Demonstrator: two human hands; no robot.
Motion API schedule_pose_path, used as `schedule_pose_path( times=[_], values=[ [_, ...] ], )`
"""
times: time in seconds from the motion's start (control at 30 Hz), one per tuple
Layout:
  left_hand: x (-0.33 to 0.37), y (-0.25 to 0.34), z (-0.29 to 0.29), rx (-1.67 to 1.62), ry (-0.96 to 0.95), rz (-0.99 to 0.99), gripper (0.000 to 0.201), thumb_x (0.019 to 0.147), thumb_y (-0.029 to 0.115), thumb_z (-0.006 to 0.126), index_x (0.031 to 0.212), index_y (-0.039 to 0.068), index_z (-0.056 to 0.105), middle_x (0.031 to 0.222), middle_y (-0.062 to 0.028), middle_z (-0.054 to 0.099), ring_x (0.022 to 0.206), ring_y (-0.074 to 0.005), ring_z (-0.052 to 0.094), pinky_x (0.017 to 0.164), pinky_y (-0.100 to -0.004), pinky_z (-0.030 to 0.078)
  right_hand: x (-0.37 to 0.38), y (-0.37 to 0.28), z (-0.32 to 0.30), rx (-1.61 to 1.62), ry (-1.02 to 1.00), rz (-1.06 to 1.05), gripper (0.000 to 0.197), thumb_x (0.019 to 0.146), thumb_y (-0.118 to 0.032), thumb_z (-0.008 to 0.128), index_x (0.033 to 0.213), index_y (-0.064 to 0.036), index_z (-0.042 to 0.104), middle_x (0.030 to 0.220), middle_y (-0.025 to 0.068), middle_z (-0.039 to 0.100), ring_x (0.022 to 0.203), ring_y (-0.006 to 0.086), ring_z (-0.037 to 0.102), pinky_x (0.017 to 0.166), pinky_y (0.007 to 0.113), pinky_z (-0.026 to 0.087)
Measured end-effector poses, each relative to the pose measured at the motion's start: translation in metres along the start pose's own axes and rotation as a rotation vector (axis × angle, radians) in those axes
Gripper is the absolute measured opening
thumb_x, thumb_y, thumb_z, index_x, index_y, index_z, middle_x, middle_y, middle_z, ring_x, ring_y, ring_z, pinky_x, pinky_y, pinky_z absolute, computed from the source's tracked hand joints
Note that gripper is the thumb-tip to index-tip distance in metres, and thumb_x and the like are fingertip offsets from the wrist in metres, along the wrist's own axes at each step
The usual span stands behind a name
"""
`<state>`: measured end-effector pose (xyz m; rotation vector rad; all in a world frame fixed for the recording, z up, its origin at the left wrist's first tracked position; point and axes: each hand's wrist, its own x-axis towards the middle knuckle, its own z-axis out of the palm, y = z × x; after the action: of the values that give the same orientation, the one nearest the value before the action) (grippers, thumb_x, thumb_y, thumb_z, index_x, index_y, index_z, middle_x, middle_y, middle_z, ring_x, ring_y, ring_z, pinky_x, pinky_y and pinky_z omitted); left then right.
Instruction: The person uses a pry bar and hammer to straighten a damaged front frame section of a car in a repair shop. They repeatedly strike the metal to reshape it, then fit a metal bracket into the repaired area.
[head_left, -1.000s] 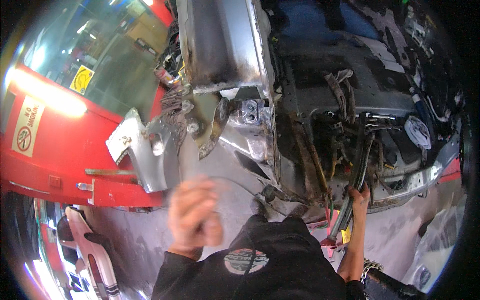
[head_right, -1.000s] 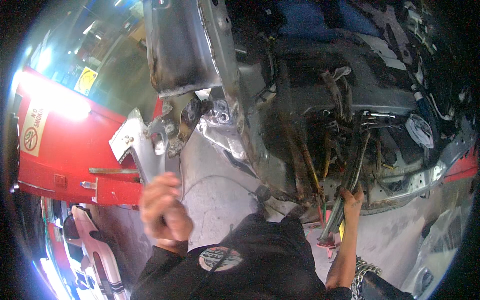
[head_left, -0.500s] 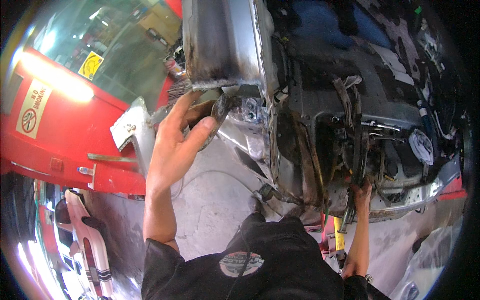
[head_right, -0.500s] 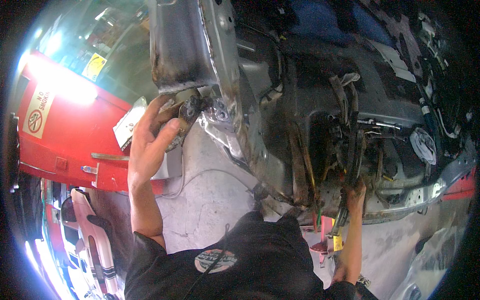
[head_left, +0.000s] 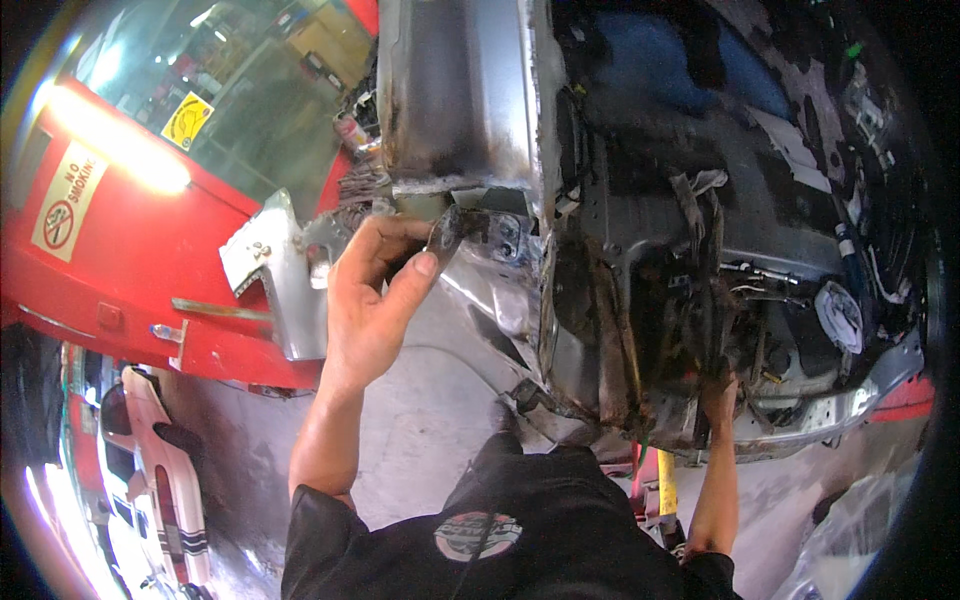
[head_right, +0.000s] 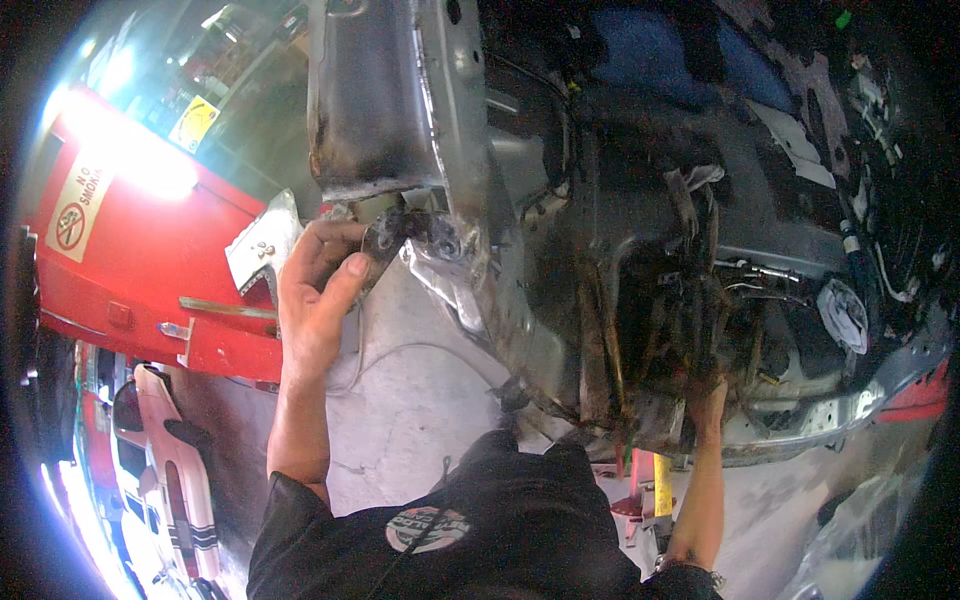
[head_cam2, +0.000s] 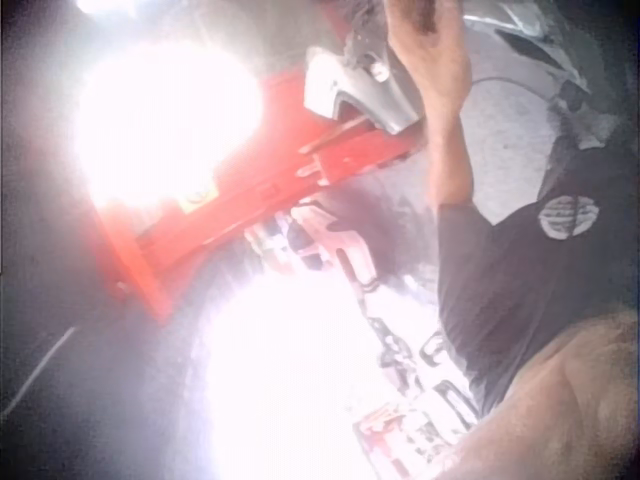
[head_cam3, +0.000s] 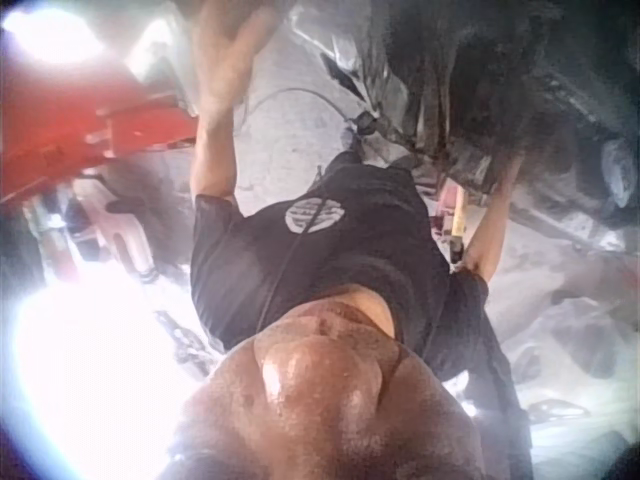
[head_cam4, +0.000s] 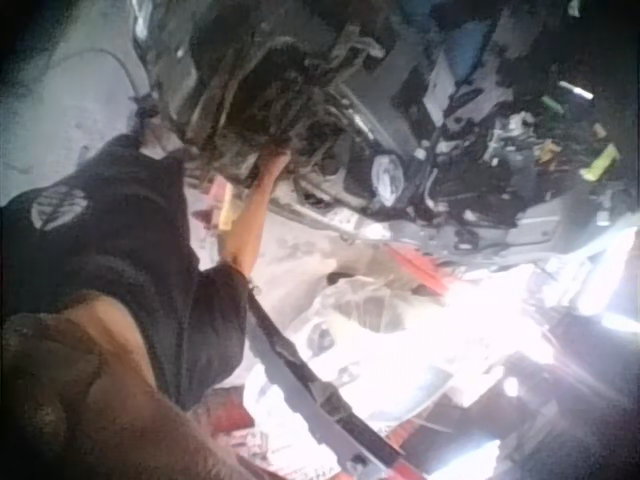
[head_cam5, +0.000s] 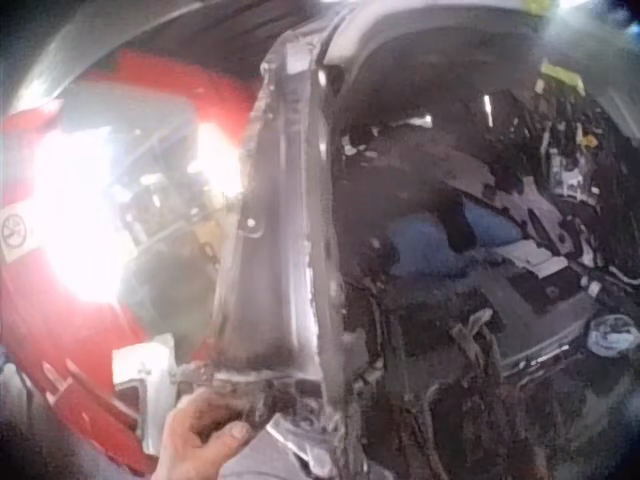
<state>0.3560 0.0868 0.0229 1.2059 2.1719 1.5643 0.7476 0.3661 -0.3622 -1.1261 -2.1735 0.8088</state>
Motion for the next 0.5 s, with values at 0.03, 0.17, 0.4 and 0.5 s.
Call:
schedule_pose_path(
  times=[0.03, 0.17, 0.4, 0.5],
  values=[
    [-0.002, -0.001, -0.001, 0.023, 0.01, -0.006, 0.03, 0.097, 0.011, 0.069, 0.124, -0.001, 0.065, 0.115, -0.0125, 0.073, 0.102, -0.0134, 0.062, 0.101, -0.0331, 0.048, 0.001, 0.012, 0.006, -0.023, 0.0, 0.001, 0.032, 0.085, -0.014, 0.071, 0.111, 0.0042, 0.065, 0.09, 0.0242, 0.071, 0.08, 0.0417, 0.067, 0.07, 0.046, 0.052],
    [-0.015, -0.021, -0.007, 0.187, 0.079, 0.266, 0.027, 0.09, 0.008, 0.07, 0.115, -0.001, 0.07, 0.115, -0.0173, 0.073, 0.11, -0.0239, 0.067, 0.114, -0.0429, 0.042, 0.005, -0.002, 0.005, -0.13, -0.016, -0.005, 0.031, 0.085, -0.016, 0.075, 0.108, 0.0025, 0.067, 0.092, 0.0247, 0.073, 0.082, 0.0452, 0.07, 0.069, 0.048, 0.054],
    [-0.024, -0.053, -0.014, 0.203, 0.025, 0.547, 0.036, 0.092, 0.014, 0.067, 0.122, -0.006, 0.067, 0.119, -0.0233, 0.072, 0.126, -0.042, 0.063, 0.121, -0.0631, 0.028, -0.001, 0.019, 0.021, -0.472, -0.021, 0.083, 0.049, 0.08, -0.03, 0.084, 0.118, -0.0029, 0.069, 0.101, 0.0229, 0.074, 0.091, 0.044, 0.071, 0.079, 0.051, 0.057],
    [-0.02, -0.068, -0.014, 0.217, 0.021, 0.639, 0.033, 0.092, 0.011, 0.066, 0.121, -0.006, 0.068, 0.118, -0.0219, 0.073, 0.124, -0.0435, 0.064, 0.12, -0.0644, 0.029, 0.005, -0.016, 0.019, -0.652, -0.16, 0.246, 0.058, 0.088, -0.037, 0.077, 0.131, -0.0017, 0.061, 0.103, 0.0275, 0.073, 0.095, 0.0456, 0.071, 0.083, 0.052, 0.057]
  ],
)
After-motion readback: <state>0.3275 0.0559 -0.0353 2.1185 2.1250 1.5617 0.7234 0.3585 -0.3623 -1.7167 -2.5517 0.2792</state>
